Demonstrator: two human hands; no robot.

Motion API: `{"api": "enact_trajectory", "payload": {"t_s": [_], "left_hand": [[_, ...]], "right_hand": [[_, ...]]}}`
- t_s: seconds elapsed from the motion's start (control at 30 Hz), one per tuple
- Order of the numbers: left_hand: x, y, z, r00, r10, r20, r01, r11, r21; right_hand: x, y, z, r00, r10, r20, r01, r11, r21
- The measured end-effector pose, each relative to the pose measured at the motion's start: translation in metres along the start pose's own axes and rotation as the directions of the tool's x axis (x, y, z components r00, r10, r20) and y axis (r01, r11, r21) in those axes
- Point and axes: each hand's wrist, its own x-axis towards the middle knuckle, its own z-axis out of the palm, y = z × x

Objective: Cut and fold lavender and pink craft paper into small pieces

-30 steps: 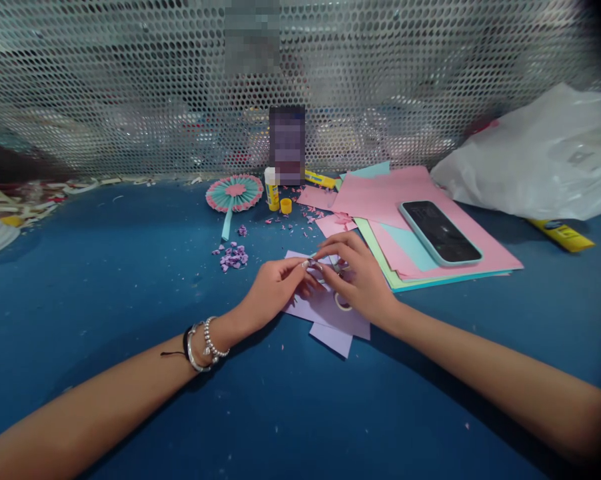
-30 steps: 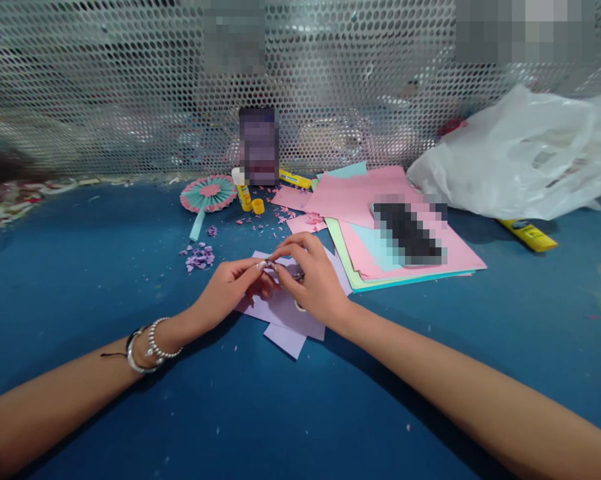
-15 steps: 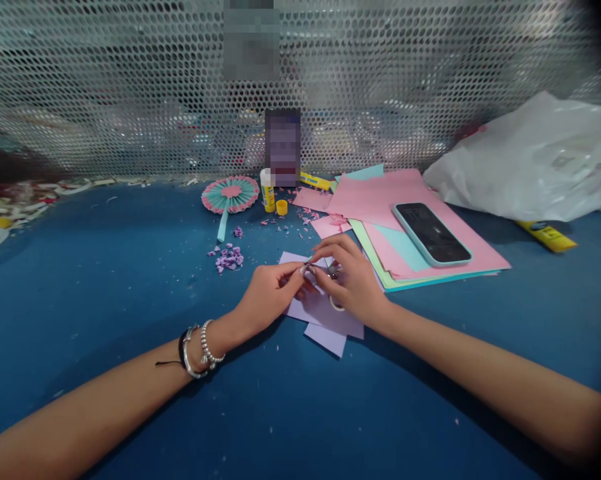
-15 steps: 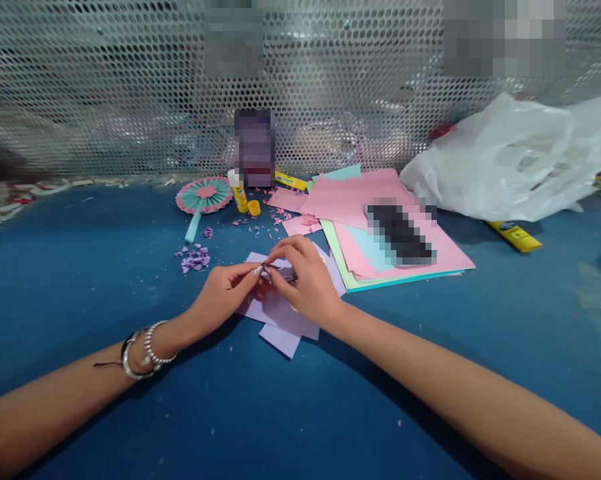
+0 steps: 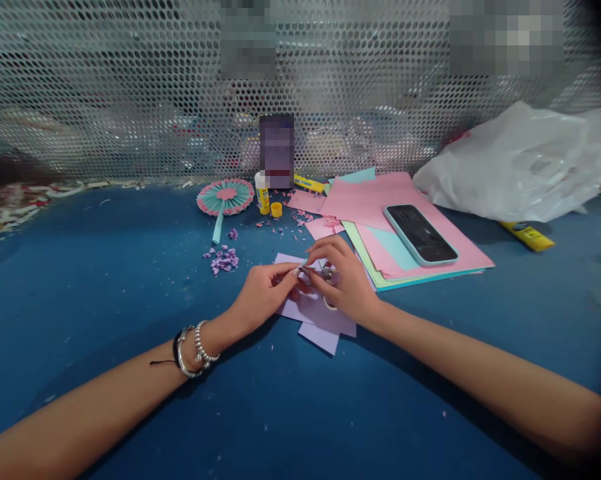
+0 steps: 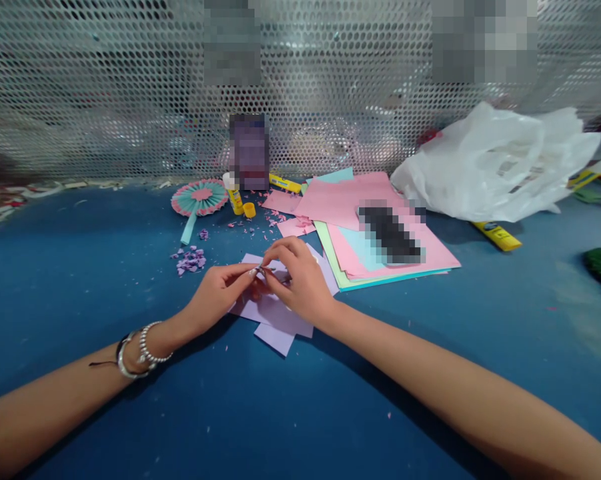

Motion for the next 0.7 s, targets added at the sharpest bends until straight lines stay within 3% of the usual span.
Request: {"api": "enact_trajectory", "payload": {"t_s": [0.43, 0.7], "left_hand": [[0.0024, -0.0027, -0.0015, 0.996, -0.089, 0.019, 0.091, 0.986, -0.142], [0.0022, 0.0008, -0.0021, 0.996, -0.092, -0.005, 0.091, 0.992, -0.086]], "right_hand": [[-0.0011, 0.0014, -0.0014, 0.999, -0.03, 0.009, 0.03, 0.999, -0.017], [-0.0007, -0.0001, -0.0005, 0.999, -0.03, -0.014, 0.029, 0.999, -0.041]]}}
